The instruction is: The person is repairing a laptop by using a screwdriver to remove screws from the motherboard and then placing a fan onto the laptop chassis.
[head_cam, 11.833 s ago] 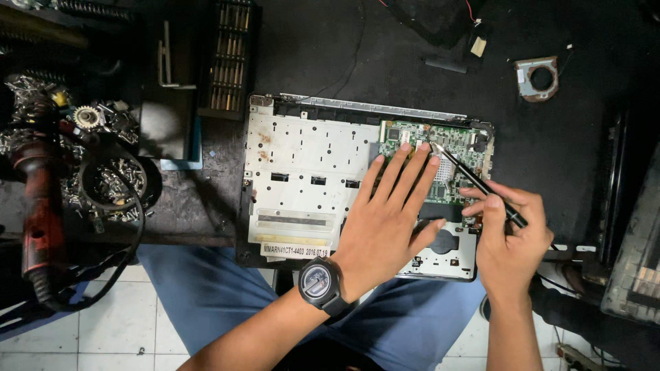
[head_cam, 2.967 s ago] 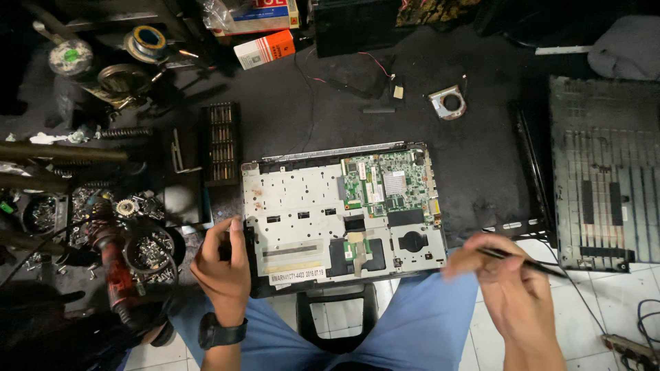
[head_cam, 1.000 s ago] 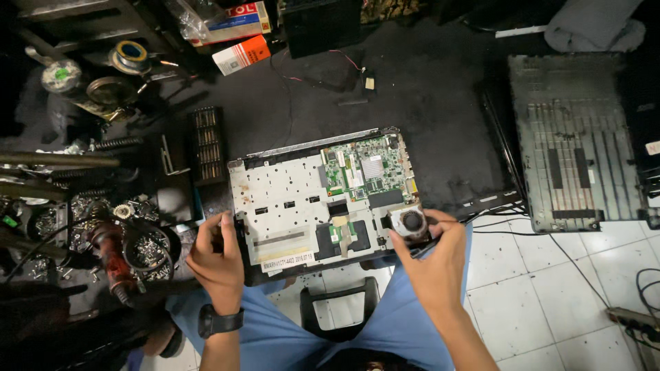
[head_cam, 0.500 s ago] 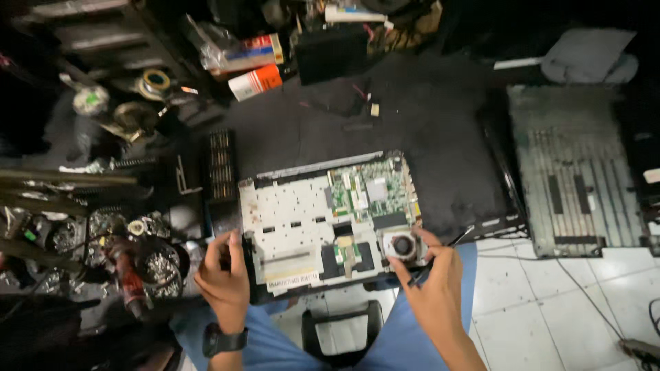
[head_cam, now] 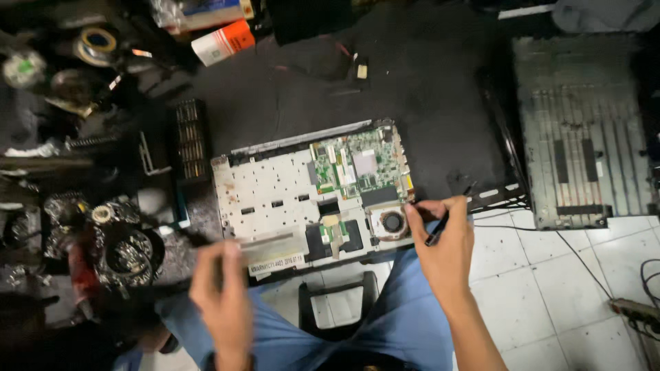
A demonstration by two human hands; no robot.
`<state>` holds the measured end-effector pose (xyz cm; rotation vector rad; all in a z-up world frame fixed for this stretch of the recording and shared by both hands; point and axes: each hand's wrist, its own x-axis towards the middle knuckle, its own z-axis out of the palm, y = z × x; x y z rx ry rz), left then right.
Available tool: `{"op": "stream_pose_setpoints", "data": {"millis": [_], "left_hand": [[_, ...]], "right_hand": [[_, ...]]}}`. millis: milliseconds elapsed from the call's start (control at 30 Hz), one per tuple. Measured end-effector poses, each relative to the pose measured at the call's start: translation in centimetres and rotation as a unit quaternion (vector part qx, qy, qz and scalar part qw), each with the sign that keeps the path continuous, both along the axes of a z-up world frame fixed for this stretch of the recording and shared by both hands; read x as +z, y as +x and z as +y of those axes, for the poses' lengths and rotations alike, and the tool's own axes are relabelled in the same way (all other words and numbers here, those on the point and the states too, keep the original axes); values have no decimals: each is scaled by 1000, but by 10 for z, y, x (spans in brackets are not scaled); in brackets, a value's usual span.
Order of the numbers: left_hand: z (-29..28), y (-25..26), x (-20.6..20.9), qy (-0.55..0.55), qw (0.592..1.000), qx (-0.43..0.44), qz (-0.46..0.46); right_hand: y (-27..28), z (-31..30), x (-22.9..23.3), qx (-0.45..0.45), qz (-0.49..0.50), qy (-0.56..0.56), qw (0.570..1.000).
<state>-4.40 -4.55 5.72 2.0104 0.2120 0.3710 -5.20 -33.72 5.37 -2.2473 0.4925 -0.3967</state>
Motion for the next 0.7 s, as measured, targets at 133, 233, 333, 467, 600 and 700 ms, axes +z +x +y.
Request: {"op": "stream_pose_setpoints", "data": {"millis": [133, 233, 333, 467, 600, 700], "left_hand": [[-77, 5, 31, -43, 991, -129, -3], [-117, 27, 34, -6, 943, -332, 39], [-139, 44, 17, 107, 915, -387, -24], [-143, 44, 7, 182, 897, -402, 11], [-141, 41, 4, 202, 890, -408, 12], [-143, 42, 3, 216, 886, -411, 12]], "right_hand": [[4, -4, -3, 37, 2, 11, 999], [9, -6, -8, 2, 54, 36, 998], [14, -6, -10, 3, 19, 69, 997], [14, -2, -6, -24, 48, 96, 994], [17, 5, 6, -40, 65, 125, 989], [18, 4, 6, -54, 78, 123, 988]]}}
